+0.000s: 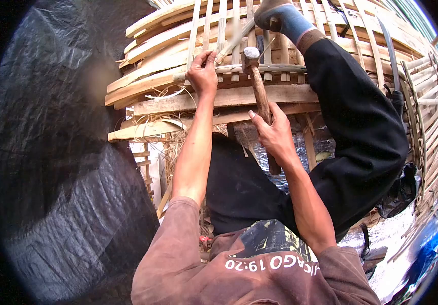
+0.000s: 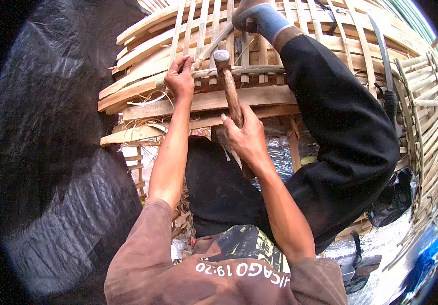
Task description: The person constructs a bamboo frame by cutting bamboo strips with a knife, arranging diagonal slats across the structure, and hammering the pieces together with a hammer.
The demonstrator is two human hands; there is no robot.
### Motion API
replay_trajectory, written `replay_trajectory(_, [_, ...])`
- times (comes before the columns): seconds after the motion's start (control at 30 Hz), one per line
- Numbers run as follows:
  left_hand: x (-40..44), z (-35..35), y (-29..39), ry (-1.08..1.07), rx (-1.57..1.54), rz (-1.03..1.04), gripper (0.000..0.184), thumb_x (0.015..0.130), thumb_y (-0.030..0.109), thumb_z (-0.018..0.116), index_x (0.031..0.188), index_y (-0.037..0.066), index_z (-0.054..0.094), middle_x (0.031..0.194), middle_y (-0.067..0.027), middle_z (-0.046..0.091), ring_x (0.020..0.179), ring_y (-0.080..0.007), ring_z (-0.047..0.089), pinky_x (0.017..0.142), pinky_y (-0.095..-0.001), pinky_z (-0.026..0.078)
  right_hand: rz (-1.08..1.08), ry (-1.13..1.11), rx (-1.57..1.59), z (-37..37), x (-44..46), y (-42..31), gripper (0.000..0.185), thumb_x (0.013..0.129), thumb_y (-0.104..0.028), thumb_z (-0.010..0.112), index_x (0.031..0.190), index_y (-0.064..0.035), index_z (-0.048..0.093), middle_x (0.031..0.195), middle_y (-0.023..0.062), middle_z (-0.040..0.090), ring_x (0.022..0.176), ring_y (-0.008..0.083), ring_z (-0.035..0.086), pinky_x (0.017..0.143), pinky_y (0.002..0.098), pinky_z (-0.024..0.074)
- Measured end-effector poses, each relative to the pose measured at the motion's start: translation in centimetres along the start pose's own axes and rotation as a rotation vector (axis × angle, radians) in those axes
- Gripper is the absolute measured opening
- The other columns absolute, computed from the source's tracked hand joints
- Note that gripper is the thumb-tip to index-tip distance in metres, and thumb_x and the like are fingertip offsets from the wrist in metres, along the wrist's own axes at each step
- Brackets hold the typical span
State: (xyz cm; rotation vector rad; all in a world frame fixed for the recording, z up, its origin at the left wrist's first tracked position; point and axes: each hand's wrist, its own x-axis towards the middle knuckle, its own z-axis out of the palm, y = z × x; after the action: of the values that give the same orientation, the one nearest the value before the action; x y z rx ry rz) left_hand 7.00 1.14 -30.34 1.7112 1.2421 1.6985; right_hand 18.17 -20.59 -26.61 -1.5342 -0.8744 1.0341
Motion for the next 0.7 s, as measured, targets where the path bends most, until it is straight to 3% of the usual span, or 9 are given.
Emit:
replay_trajectory(0.27, [-0.3, 0.4, -1.0, 0.011, 0.058, 0.095, 0.017, 0.083, 0.017, 0.076, 0.093, 0.003, 0.073, 0.082, -0.0065, 0.073, 0.073, -0.0109, 0.066, 0.068, -0.0272, 0.052, -0.037, 0.031, -0.092, -0.4, 0.9, -1.1, 0.030, 0.087, -0.023, 0.068, 0.097, 0.0025, 0.055, 0.072, 0.0124, 0.057, 0.066, 0.0172, 0.050, 0.062, 0.0349, 0.0451])
replay_trajectory(0.33, [-0.4, 0.2, -0.9, 0.003, 0.177, 0.213, 0.018, 0.083, 0.018, 0.077, 0.092, 0.003, 0.073, 0.083, -0.0084, 0.073, 0.074, -0.0133, 0.068, 0.069, -0.0283, 0.052, -0.035, 0.037, -0.112, -0.4, 1.3, -1.4, 0.030, 0.087, -0.023, 0.068, 0.093, 0.0023, 0.054, 0.069, 0.0140, 0.056, 0.064, 0.0181, 0.050, 0.060, 0.0359, 0.0445])
replay_trajectory(0.47, [-0.5, 0.2, -0.6, 0.022, 0.113, 0.165, 0.015, 0.082, 0.019, 0.076, 0.085, 0.005, 0.073, 0.081, -0.0109, 0.073, 0.075, -0.0227, 0.070, 0.066, -0.0347, 0.053, -0.146, 0.013, -0.180, -0.7, 2.7, -3.1, 0.031, 0.087, -0.024, 0.068, 0.094, 0.0026, 0.054, 0.069, 0.0171, 0.055, 0.062, 0.0210, 0.051, 0.060, 0.0381, 0.0448])
replay_trajectory(0.57, [-0.8, 0.3, -1.3, 0.019, 0.135, 0.243, 0.021, 0.081, 0.016, 0.077, 0.099, 0.008, 0.069, 0.082, -0.0112, 0.073, 0.077, -0.0229, 0.071, 0.068, -0.0337, 0.054, -0.227, -0.012, -0.226, -0.2, 4.2, -4.4, 0.032, 0.088, -0.025, 0.068, 0.096, 0.0026, 0.054, 0.070, 0.0197, 0.057, 0.062, 0.0245, 0.053, 0.062, 0.0389, 0.0453])
replay_trajectory(0.63, [-1.0, 0.2, -0.3, 0.001, 0.070, 0.098, 0.046, 0.080, 0.013, 0.078, 0.121, 0.010, 0.056, 0.082, -0.0124, 0.073, 0.079, -0.0168, 0.071, 0.068, -0.0308, 0.053, -0.233, -0.041, -0.242, 0.1, 4.8, -5.0, 0.033, 0.088, -0.025, 0.068, 0.101, 0.0026, 0.056, 0.074, 0.0219, 0.059, 0.064, 0.0275, 0.056, 0.064, 0.0395, 0.0464])
replay_trajectory(0.7, [-1.1, 0.2, -0.5, -0.015, 0.102, 0.104, 0.053, 0.081, 0.011, 0.077, 0.127, 0.012, 0.050, 0.083, -0.0126, 0.073, 0.079, -0.0167, 0.071, 0.068, -0.0304, 0.053, -0.315, -0.060, -0.251, 0.8, 5.4, -5.0, 0.033, 0.088, -0.025, 0.069, 0.103, 0.0017, 0.058, 0.068, 0.0108, 0.053, 0.063, 0.0152, 0.047, 0.061, 0.0341, 0.0436])
